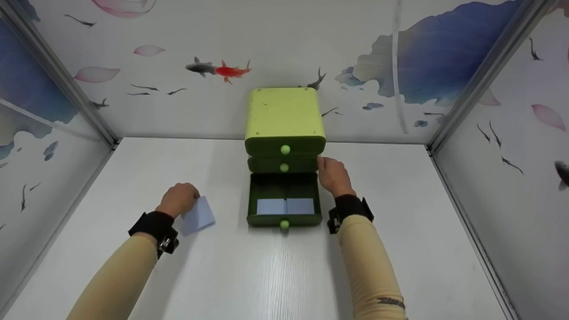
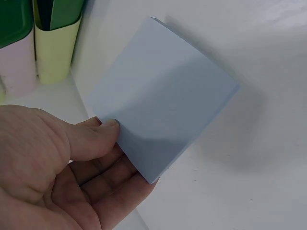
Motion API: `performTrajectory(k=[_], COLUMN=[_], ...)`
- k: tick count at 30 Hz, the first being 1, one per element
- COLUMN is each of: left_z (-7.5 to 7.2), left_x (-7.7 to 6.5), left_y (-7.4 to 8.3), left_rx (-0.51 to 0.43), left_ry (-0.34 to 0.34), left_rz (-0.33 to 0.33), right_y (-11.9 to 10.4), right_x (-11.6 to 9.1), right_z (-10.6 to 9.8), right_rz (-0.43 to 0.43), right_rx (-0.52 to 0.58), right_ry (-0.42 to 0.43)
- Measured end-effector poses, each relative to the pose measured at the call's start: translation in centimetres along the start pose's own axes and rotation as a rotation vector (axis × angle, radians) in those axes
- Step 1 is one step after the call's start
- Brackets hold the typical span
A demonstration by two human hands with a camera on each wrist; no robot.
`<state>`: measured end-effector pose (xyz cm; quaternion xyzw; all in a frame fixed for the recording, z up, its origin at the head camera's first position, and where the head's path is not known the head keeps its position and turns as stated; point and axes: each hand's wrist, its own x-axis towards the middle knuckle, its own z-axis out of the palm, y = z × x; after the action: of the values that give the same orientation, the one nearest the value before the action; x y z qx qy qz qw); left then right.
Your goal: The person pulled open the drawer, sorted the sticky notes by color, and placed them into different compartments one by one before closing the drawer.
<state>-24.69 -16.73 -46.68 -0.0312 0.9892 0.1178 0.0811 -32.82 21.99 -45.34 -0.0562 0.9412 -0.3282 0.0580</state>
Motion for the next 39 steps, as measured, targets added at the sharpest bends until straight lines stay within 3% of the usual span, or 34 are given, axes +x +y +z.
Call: performTrajectory(k=[12, 18, 29, 39], left_z=[-2.2, -3.0, -3.2, -2.5], left_x=[0.8, 0.8, 1.0, 1.2], left_y=[4.3, 6.1, 9.1, 12.4], left_rx=[0.019, 0.019, 0.032, 0.042], left_ry=[-0.08, -0.071, -0.053, -0.006], left_rz=[0.054, 0.079, 0.168, 0.26], right_y=[0.3, 0.4, 0.5, 0.5], right_x=[0.2, 0.3, 0.2, 0.1], right_z=[0.1, 0.1, 0.5, 0.6], right_rz=[0.022, 0.021, -0.002, 0.0], right_rx=[-0.008, -0.003, 0.008, 0.029], right_ry=[0.005, -0.002, 0.01, 0.019])
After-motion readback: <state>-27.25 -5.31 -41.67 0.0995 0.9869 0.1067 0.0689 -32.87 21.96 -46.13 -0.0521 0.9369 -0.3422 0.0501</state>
